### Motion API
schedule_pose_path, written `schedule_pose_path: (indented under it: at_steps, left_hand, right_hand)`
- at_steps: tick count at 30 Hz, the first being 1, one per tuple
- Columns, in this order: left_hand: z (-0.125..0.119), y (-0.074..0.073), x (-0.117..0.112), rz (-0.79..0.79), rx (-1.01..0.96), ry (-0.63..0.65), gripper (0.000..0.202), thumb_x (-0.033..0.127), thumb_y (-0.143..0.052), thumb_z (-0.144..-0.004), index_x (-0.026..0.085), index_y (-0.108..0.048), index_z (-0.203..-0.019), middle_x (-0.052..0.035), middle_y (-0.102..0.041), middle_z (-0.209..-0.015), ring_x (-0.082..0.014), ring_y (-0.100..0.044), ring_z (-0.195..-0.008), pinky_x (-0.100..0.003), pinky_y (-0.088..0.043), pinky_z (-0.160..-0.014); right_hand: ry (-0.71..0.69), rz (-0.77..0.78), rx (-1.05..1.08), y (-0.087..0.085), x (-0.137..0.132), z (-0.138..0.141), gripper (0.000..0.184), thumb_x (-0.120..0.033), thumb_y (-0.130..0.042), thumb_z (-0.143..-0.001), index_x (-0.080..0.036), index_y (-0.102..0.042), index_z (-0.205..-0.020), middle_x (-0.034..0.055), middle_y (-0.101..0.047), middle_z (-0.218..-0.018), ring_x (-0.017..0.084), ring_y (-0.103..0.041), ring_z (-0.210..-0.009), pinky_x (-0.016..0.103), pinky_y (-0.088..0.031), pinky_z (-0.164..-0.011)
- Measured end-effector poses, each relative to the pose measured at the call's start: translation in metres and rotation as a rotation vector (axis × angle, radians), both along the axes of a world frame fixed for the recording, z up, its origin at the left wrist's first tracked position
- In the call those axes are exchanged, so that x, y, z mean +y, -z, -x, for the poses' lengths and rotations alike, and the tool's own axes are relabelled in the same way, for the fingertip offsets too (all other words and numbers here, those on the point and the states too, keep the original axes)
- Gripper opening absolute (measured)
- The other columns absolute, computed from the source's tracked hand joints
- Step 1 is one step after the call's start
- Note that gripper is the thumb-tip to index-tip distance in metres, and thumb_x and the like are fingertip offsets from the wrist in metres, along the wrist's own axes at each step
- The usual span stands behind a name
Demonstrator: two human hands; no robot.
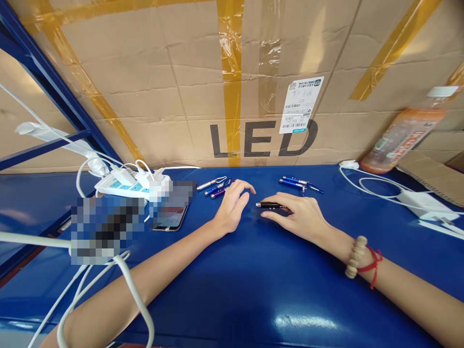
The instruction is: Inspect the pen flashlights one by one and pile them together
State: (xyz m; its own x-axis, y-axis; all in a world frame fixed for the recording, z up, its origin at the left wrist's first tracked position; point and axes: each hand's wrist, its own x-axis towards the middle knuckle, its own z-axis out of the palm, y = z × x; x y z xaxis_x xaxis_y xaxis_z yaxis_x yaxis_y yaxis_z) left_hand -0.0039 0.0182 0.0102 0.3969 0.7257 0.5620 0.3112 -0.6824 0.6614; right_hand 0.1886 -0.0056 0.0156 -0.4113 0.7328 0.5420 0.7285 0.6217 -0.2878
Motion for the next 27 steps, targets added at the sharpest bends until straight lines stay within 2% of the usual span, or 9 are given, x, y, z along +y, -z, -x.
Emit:
schedule_pose_path:
  at_steps: [6,12,19,27]
  left_hand:
    - [0.0000,0.0003,-0.0003,-0.020,-0.025,0.027,0.037,0.040,-0.022,-0.093,0.018,-0.051,-0.089,-0.0082,-0.055,-0.095,-0.0215,-0.050,-0.094,-0.036,-0.037,-0.090]
    - [-0.0003,0.0001,-0.0001,-0.014,-0.024,0.019,0.038,0.042,-0.022,-0.093,0.017,-0.052,-0.089,-0.0079,-0.055,-0.094,-0.0213,-0.050,-0.094,-0.035,-0.037,-0.091]
    - [0.0003,0.0005,0.0002,-0.016,-0.030,0.029,0.036,0.039,-0.023,-0.093,0.017,-0.051,-0.089,-0.0081,-0.055,-0.094,-0.0217,-0.050,-0.094,-0.036,-0.037,-0.090]
    - [0.0000,0.0004,0.0004,-0.023,-0.024,0.027,0.036,0.039,-0.023,-0.093,0.017,-0.051,-0.089,-0.0082,-0.055,-0.094,-0.0211,-0.050,-0.094,-0.035,-0.037,-0.090]
  right_hand:
    - [0.029,-0.084,-0.058,0.0030,0.0029,-0.0011,0.027,-0.041,-0.048,-0.088,-0.027,-0.070,-0.095,-0.0020,-0.069,-0.077,0.008,-0.062,-0.059,0.018,-0.039,-0.049]
    - [-0.012,-0.044,-0.074,0.0011,0.0019,-0.0005,0.025,-0.042,-0.051,-0.086,-0.029,-0.069,-0.097,-0.0041,-0.070,-0.082,0.007,-0.062,-0.060,0.018,-0.040,-0.050]
    - [0.002,-0.057,-0.046,0.0037,0.0038,-0.0013,0.022,-0.039,-0.053,-0.086,-0.028,-0.069,-0.097,-0.0042,-0.070,-0.082,0.008,-0.063,-0.063,0.018,-0.041,-0.053]
    - [-0.016,-0.005,-0.031,0.0030,0.0028,-0.0020,0.022,-0.041,-0.053,-0.085,-0.029,-0.068,-0.096,-0.0048,-0.071,-0.086,0.008,-0.064,-0.064,0.018,-0.042,-0.054]
